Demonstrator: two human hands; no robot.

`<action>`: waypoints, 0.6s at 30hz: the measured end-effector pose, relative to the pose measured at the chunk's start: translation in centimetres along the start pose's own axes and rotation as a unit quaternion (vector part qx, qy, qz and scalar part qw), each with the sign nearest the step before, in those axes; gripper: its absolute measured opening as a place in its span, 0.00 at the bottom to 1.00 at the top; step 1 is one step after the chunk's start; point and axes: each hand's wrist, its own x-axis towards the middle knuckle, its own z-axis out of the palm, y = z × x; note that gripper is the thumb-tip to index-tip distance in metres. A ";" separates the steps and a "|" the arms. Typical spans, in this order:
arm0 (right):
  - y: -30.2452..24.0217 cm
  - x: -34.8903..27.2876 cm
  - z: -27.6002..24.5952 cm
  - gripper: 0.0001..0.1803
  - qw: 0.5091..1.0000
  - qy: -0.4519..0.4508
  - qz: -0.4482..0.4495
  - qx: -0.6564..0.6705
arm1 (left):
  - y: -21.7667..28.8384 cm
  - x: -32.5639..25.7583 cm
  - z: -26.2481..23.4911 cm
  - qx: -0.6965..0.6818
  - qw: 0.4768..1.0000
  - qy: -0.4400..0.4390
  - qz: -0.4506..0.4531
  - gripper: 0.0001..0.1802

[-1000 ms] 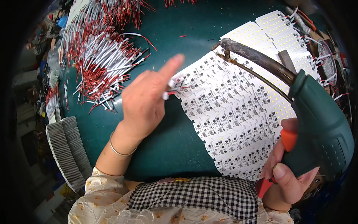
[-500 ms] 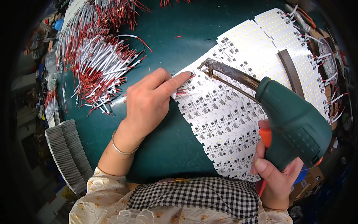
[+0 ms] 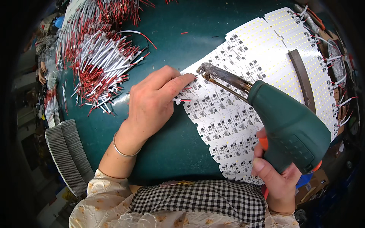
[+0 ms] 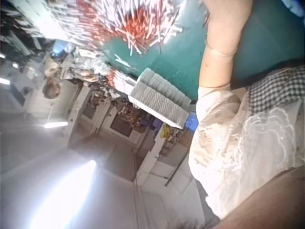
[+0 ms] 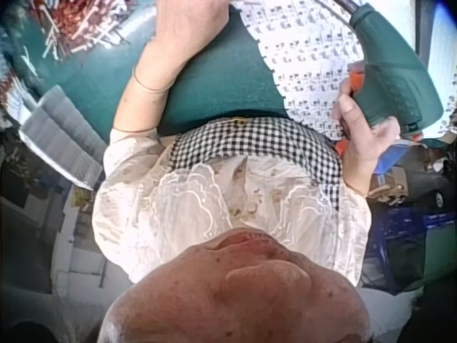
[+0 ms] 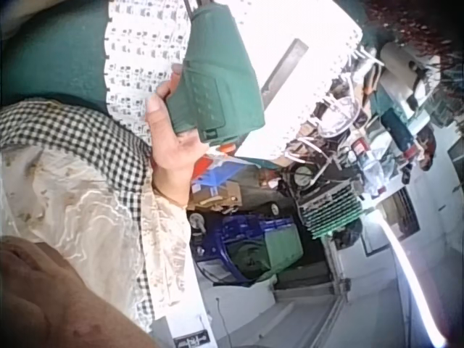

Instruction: The person solders red and white wires onto a large sheet of LED panels using a soldering iron.

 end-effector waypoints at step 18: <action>1.0 -0.2 -0.7 0.30 0.999 -0.042 0.023 -0.023 | 0.4 -0.1 0.0 0.020 1.000 -0.018 -0.015 0.23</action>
